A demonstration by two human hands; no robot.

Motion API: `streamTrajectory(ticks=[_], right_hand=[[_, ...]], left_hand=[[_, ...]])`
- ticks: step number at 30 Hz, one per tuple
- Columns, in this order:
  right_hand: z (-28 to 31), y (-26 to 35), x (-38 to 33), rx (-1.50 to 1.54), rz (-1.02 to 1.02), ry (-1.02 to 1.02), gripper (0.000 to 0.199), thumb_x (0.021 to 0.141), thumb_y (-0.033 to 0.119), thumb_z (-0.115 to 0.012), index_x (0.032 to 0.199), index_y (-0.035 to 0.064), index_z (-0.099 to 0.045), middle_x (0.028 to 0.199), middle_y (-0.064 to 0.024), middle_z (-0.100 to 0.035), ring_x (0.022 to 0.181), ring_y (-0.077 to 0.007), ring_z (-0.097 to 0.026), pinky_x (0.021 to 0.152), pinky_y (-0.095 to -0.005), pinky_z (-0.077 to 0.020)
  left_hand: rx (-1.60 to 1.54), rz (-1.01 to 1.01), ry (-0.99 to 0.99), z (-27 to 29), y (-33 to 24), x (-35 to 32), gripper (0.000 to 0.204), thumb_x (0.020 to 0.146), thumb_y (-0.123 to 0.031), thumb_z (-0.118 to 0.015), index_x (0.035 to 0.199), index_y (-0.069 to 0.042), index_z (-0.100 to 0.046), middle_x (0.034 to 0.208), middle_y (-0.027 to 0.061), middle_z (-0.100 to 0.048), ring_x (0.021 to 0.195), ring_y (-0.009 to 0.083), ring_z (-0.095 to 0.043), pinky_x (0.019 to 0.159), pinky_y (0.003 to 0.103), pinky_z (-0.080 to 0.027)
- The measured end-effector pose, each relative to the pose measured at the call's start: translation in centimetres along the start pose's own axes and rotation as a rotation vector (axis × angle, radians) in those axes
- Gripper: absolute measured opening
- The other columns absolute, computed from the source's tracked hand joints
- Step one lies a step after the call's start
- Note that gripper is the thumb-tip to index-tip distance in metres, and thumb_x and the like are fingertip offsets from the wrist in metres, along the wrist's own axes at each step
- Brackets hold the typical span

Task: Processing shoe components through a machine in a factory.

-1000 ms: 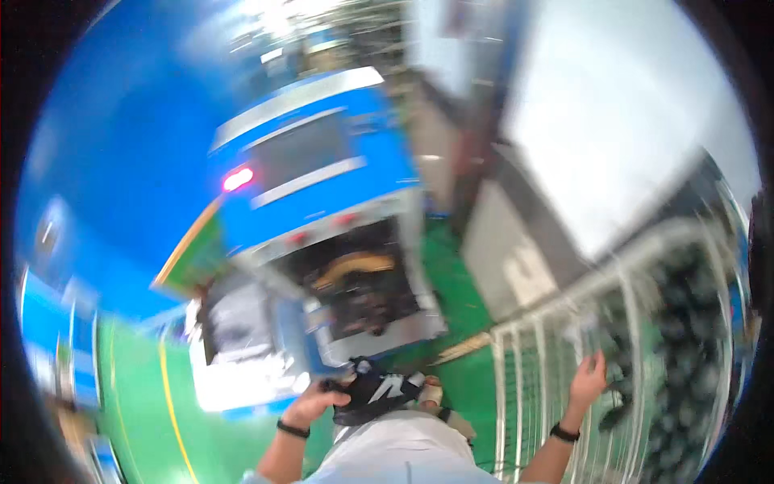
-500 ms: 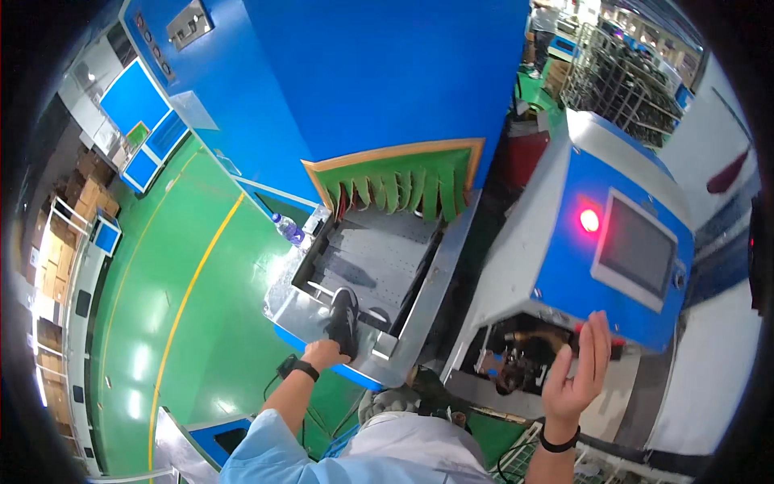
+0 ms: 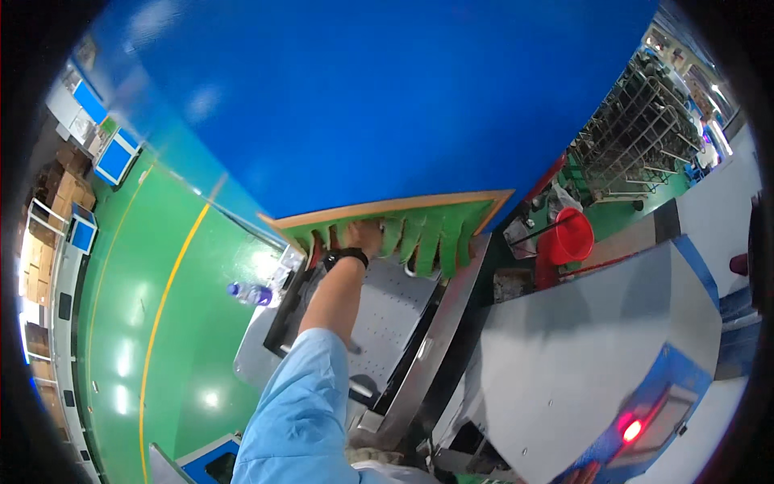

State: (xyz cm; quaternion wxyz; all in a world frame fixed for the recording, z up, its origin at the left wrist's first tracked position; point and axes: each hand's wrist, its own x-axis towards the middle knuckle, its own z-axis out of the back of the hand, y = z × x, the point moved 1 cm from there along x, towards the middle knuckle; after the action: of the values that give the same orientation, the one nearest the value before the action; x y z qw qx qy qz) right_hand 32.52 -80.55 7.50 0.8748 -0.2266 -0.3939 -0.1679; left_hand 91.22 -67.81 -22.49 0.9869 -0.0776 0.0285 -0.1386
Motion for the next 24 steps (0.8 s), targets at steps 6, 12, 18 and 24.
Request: streamTrajectory(ticks=[6,12,18,24], right_hand=[[-0.7,0.0,0.4,-0.001,-0.031,0.063,0.060,0.103,0.051,-0.045,0.135,0.0016,-0.057,0.133,-0.0267,-0.057,0.117,-0.0487,-0.057,0.095,-0.0622,-0.0465],[-0.3,-0.2,0.9,0.030,-0.078,0.092,0.060,0.103,0.051,-0.047,0.135,0.0016,-0.057,0.133,-0.0261,-0.057,0.116,-0.0490,-0.058,0.095,-0.0617,-0.0468],[0.5,-0.4,0.0,0.029,-0.095,0.070,0.060,0.102,0.051,-0.048,0.136,0.0016,-0.057,0.134,-0.0255,-0.057,0.115,-0.0493,-0.058,0.095,-0.0613,-0.0470],[-0.2,1.4,-0.3,-0.006,-0.136,0.044,0.057,0.105,0.033,-0.030,0.136,-0.0097,-0.050,0.140,-0.0310,-0.051,0.130,-0.0482,-0.049,0.108,-0.0573,-0.0380]], left_hand=[[0.127,0.001,0.391,-5.3,1.9,8.7,0.083,0.090,-0.062,-0.059,0.148,-0.005,-0.042,0.156,0.0151,-0.040,0.142,0.0367,-0.039,0.115,0.053,-0.033],[-0.245,-0.112,0.495,-10.1,5.2,7.3,0.085,0.088,-0.064,-0.059,0.147,-0.005,-0.044,0.155,0.0145,-0.043,0.142,0.0357,-0.040,0.115,0.053,-0.033],[-0.994,-0.271,0.277,-5.7,2.2,-3.3,0.064,0.074,-0.028,-0.082,0.128,-0.002,-0.059,0.127,0.0180,-0.065,0.119,0.0328,-0.060,0.102,0.042,-0.046],[-1.656,0.327,0.568,-4.4,6.1,-15.4,0.045,0.082,-0.011,-0.075,0.121,0.003,-0.058,0.113,0.0129,-0.067,0.101,0.0244,-0.066,0.089,0.036,-0.052]])
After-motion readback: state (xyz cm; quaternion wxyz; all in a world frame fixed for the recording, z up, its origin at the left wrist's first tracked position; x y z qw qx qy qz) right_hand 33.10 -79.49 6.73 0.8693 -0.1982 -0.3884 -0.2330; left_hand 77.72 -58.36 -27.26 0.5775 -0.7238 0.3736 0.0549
